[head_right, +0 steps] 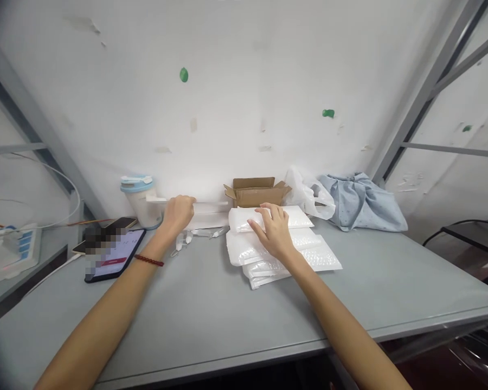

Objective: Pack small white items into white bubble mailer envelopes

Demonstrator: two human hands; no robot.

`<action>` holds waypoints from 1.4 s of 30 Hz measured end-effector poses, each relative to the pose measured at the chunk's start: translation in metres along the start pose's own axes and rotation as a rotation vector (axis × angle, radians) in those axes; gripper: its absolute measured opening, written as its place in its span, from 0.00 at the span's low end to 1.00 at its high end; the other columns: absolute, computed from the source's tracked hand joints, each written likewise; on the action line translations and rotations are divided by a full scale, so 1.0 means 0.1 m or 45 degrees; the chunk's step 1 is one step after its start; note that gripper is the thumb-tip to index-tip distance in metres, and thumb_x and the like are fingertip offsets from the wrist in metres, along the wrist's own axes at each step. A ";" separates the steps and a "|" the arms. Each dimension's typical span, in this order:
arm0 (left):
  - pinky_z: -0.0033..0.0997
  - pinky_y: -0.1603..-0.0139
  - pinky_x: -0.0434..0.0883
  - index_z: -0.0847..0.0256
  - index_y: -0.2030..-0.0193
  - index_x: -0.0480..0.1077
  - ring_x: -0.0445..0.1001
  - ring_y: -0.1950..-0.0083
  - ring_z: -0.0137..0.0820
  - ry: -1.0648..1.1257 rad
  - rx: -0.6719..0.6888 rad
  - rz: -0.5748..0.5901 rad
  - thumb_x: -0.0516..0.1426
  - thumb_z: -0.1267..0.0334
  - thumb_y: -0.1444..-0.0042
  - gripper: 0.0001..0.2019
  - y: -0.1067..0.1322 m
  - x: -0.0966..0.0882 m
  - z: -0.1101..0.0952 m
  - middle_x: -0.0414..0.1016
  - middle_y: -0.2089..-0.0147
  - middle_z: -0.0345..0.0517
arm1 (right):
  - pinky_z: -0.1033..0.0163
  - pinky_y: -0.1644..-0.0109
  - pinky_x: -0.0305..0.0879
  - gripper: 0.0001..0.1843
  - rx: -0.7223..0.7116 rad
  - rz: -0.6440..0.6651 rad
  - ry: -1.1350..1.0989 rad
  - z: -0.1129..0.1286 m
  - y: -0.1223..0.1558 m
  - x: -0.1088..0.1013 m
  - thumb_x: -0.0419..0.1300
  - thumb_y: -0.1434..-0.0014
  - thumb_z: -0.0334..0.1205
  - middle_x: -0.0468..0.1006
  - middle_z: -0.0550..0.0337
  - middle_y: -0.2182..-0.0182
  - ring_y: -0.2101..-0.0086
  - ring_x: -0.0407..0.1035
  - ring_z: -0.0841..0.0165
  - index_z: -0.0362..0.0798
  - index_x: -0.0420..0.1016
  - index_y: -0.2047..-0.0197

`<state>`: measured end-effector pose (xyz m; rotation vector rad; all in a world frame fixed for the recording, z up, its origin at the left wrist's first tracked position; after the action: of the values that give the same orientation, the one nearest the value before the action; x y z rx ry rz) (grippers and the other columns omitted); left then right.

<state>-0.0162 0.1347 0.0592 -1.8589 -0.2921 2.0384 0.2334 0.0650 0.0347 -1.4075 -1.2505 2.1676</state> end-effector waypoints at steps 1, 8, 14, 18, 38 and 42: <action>0.39 0.57 0.65 0.67 0.56 0.73 0.71 0.54 0.44 -0.021 0.005 -0.059 0.44 0.76 0.44 0.18 0.02 -0.13 0.02 0.75 0.60 0.60 | 0.46 0.47 0.58 0.16 -0.035 -0.034 0.009 0.03 0.00 -0.02 0.49 0.36 0.48 0.67 0.47 0.51 0.49 0.61 0.57 0.47 0.66 0.51; 0.38 0.62 0.64 0.61 0.56 0.74 0.68 0.58 0.42 -0.075 0.073 -0.762 0.48 0.72 0.44 0.15 0.40 -1.05 -0.07 0.73 0.62 0.51 | 0.46 0.47 0.65 0.26 -0.386 -0.280 -0.007 0.39 0.01 -0.22 0.53 0.39 0.35 0.61 0.40 0.45 0.44 0.57 0.55 0.44 0.51 0.39; 0.34 0.65 0.65 0.66 0.58 0.70 0.67 0.64 0.36 0.003 0.902 -0.881 0.48 0.76 0.41 0.12 0.97 -0.88 -0.80 0.72 0.63 0.52 | 0.49 0.43 0.63 0.23 -0.632 -0.367 0.140 0.72 0.14 -0.30 0.49 0.40 0.26 0.63 0.43 0.45 0.42 0.56 0.59 0.42 0.54 0.42; 0.35 0.61 0.67 0.66 0.53 0.68 0.69 0.61 0.35 0.175 1.066 -0.880 0.51 0.73 0.40 0.10 1.15 -0.50 -0.87 0.73 0.61 0.52 | 0.50 0.43 0.61 0.11 -0.559 -0.202 0.302 0.70 0.13 -0.15 0.44 0.40 0.24 0.72 0.56 0.66 0.62 0.68 0.67 0.46 0.65 0.63; 0.30 0.68 0.71 0.66 0.66 0.71 0.76 0.67 0.36 2.199 -0.658 0.315 0.61 0.53 0.56 0.17 0.79 0.21 0.15 0.77 0.70 0.48 | 0.55 0.56 0.64 0.14 -0.375 -0.020 0.029 0.55 0.12 -0.04 0.47 0.51 0.20 0.69 0.46 0.56 0.55 0.63 0.59 0.48 0.62 0.67; 0.29 0.65 0.70 0.65 0.69 0.71 0.74 0.68 0.33 2.220 -0.524 0.501 0.64 0.59 0.61 0.14 0.89 0.17 -0.08 0.76 0.71 0.45 | 0.42 0.44 0.54 0.21 -0.473 0.198 0.057 0.64 0.15 -0.03 0.56 0.52 0.30 0.59 0.37 0.43 0.42 0.51 0.48 0.43 0.61 0.53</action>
<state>-0.0210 0.0595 0.0084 -3.2351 0.1895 -0.1472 0.1844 0.0213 0.0354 -1.7360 -1.6400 2.0587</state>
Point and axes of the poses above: each hand's wrist, its own y-axis away from the middle knuckle, its own x-axis out of the palm, z = x × y, the point moved 5 cm from there along -y, towards the middle knuckle
